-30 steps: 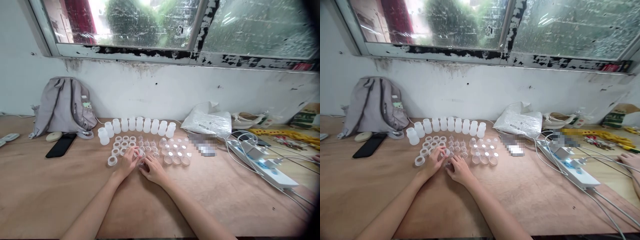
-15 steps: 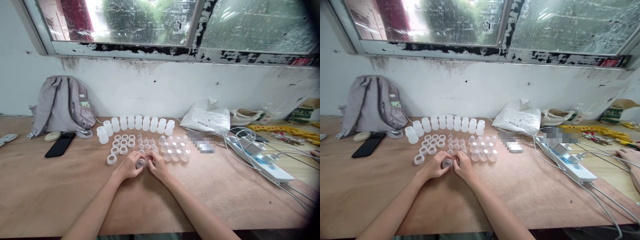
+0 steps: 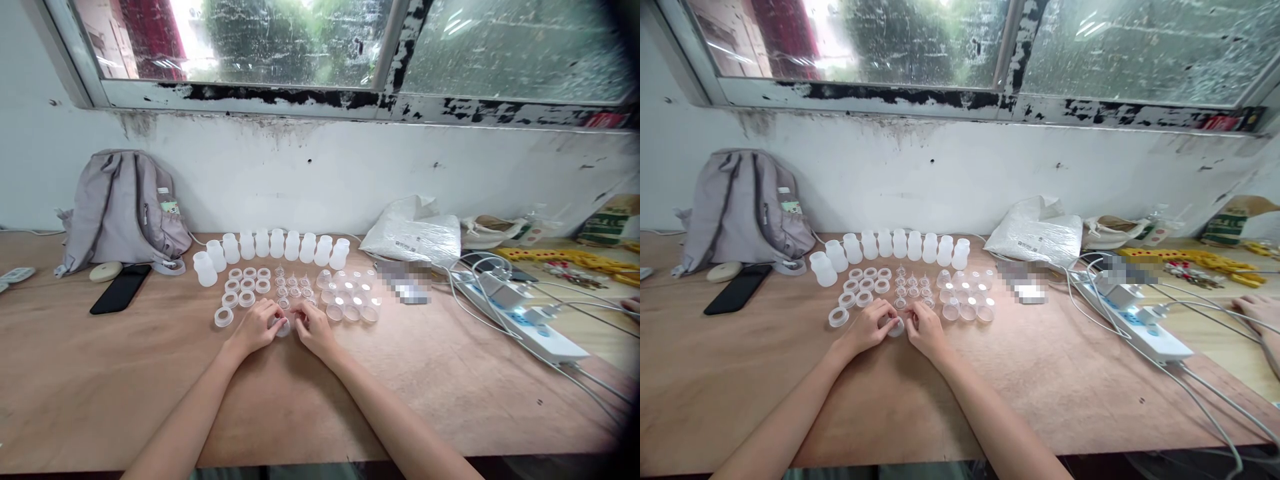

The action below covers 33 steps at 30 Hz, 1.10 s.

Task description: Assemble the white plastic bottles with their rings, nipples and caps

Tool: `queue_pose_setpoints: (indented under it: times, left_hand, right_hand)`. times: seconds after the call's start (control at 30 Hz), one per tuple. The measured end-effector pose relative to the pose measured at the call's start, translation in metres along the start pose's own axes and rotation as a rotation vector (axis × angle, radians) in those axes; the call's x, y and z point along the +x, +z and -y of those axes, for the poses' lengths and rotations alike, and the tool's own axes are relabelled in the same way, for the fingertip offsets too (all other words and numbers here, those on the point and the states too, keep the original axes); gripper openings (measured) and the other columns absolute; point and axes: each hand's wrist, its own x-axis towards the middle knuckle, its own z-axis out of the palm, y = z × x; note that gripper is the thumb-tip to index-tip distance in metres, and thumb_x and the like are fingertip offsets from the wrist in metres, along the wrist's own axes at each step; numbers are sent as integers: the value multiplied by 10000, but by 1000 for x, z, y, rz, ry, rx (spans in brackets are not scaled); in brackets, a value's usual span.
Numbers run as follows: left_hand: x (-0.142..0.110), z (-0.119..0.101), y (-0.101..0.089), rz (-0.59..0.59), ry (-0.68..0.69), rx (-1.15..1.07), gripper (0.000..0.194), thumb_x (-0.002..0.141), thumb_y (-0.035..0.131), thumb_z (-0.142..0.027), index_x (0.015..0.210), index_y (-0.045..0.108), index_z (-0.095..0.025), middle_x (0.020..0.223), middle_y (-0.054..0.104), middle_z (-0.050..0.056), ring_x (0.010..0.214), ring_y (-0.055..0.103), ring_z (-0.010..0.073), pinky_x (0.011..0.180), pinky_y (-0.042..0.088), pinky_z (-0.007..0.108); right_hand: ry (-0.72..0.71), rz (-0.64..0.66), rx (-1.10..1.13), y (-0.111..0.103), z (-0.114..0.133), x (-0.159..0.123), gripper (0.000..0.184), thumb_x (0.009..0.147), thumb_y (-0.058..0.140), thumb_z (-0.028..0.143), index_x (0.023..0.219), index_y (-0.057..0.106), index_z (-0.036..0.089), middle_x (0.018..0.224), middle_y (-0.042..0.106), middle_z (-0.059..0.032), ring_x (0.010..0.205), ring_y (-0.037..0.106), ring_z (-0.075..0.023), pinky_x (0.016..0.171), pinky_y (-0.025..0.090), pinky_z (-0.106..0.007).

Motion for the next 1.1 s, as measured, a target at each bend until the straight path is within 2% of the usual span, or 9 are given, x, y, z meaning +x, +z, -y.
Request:
queue_pose_setpoints:
  times: [0.17,0.23,0.3,0.4,0.53,0.67,0.77,0.9,1.1]
  left_hand:
    - [5,1,12,-121,-221,-374,192,809,427,-355,764,491,-180,672,519,-8,601,482,113,563,391,236]
    - [8,1,18,-133,-275,-537,226,800,432,-392,750,470,-175,655,508,-13,577,475,103,535,388,223]
    - [9,-1,23,-115,-299,-650,246,792,443,-412,740,461,-172,646,501,-16,560,468,95,519,388,215]
    - [9,-3,27,-105,-337,-708,252,793,441,-421,784,470,-171,659,507,-16,531,462,85,496,386,206]
    - [6,-9,24,-179,-352,-621,255,814,408,-408,885,494,-179,732,554,4,563,508,98,532,418,220]
    - [3,-17,18,-130,-215,-475,202,813,428,-349,891,511,-183,793,585,21,700,554,129,612,440,233]
    - [1,-18,18,-112,-127,-344,152,797,454,-297,882,501,-180,770,575,17,666,544,121,598,433,230]
    - [1,-13,22,-99,-64,-228,93,796,424,-229,848,484,-181,740,557,13,657,538,118,593,427,229]
    - [0,-10,26,-93,-12,-140,95,781,404,-183,853,465,-182,750,550,13,636,525,115,604,422,237]
  right_hand:
    - [-40,-6,70,-4,6,-1,342,638,386,43,929,505,178,778,530,-26,674,487,-134,634,397,-239]
    - [-74,3,103,-5,9,-1,383,640,398,44,989,476,179,848,535,-39,718,494,-138,669,403,-247]
    - [-92,1,113,-4,9,-1,328,659,414,64,960,475,181,860,540,-42,722,496,-139,664,402,-248]
    - [-58,-45,99,1,7,-1,168,699,426,110,843,468,185,743,529,-15,618,471,-122,581,383,-231]
    - [30,-100,61,4,2,1,69,704,444,143,736,408,193,622,439,25,524,404,-105,518,343,-221]
    - [104,-114,89,3,2,3,94,688,443,152,702,364,201,596,405,40,513,389,-105,507,324,-223]
    - [159,-106,149,1,3,6,109,670,447,155,683,350,203,596,407,44,518,389,-105,504,315,-222]
    - [226,-75,217,1,3,8,111,636,451,143,655,357,200,583,395,52,528,381,-104,506,303,-220]
    - [239,-77,295,4,-2,10,123,601,442,127,631,348,200,566,374,63,525,356,-97,499,282,-213]
